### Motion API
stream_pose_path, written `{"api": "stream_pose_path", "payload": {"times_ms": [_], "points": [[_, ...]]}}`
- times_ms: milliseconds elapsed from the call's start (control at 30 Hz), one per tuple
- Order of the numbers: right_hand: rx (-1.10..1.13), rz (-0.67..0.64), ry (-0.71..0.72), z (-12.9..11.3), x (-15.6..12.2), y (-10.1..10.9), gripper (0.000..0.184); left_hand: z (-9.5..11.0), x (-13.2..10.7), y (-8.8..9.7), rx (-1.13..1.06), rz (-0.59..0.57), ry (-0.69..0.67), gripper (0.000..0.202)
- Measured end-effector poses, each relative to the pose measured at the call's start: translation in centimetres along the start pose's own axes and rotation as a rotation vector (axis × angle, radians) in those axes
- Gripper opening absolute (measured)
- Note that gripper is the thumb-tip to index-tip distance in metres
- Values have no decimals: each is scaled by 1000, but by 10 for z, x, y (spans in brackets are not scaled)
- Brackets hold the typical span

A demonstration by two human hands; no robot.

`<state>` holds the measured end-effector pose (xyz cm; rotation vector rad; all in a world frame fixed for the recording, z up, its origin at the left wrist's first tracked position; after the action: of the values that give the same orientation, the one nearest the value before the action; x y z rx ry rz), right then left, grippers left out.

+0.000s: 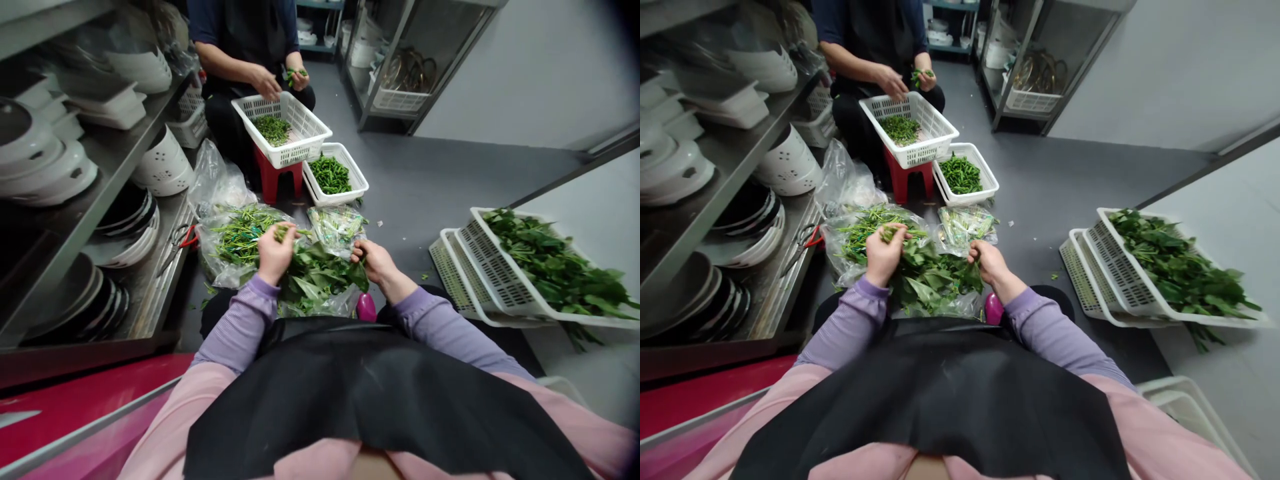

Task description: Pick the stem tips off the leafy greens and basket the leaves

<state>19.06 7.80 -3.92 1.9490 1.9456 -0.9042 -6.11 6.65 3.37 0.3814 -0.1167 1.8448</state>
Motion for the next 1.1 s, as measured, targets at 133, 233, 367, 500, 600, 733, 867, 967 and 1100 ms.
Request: {"api": "stream_pose_path", "payload": {"times_ms": [133, 233, 367, 500, 600, 733, 867, 967, 1100], "points": [[-54, 9, 301, -41, -19, 18, 27, -74, 28, 64, 31, 406, 372, 17], [-154, -3, 360, -60, -34, 8, 29, -84, 36, 59, -166, 321, 421, 20], [-444, -144, 262, -62, -43, -39, 30, -52, 10, -19, -604, -263, 492, 37], [-783, -262, 290, -47, -43, -91, 29, -18, -23, -67, -805, -569, 502, 41], [-900, -265, 367, -34, -41, -113, 27, -10, -32, -79, -837, -615, 488, 41], [-832, -237, 286, -19, -35, -106, 23, -8, -34, -80, -819, -627, 477, 39], [-774, -241, 100, -6, -28, -86, 31, -17, -33, -76, -742, -565, 523, 34], [-749, -249, 55, 0, -23, -79, 35, -25, -30, -74, -704, -487, 541, 34], [-510, -222, 107, -10, -14, -65, 37, -39, -21, -62, -558, -413, 492, 32]]}}
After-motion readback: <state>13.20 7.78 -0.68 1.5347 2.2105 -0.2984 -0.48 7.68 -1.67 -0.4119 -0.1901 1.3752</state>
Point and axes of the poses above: each hand's wrist, its own x-axis towards the middle knuckle, its own y-axis out of the back of the hand, z = x × y, the point moved 9 cm from there along x, towards the middle knuckle, and after that the axes turned 10 degrees about -y, right-handed, at the moved point
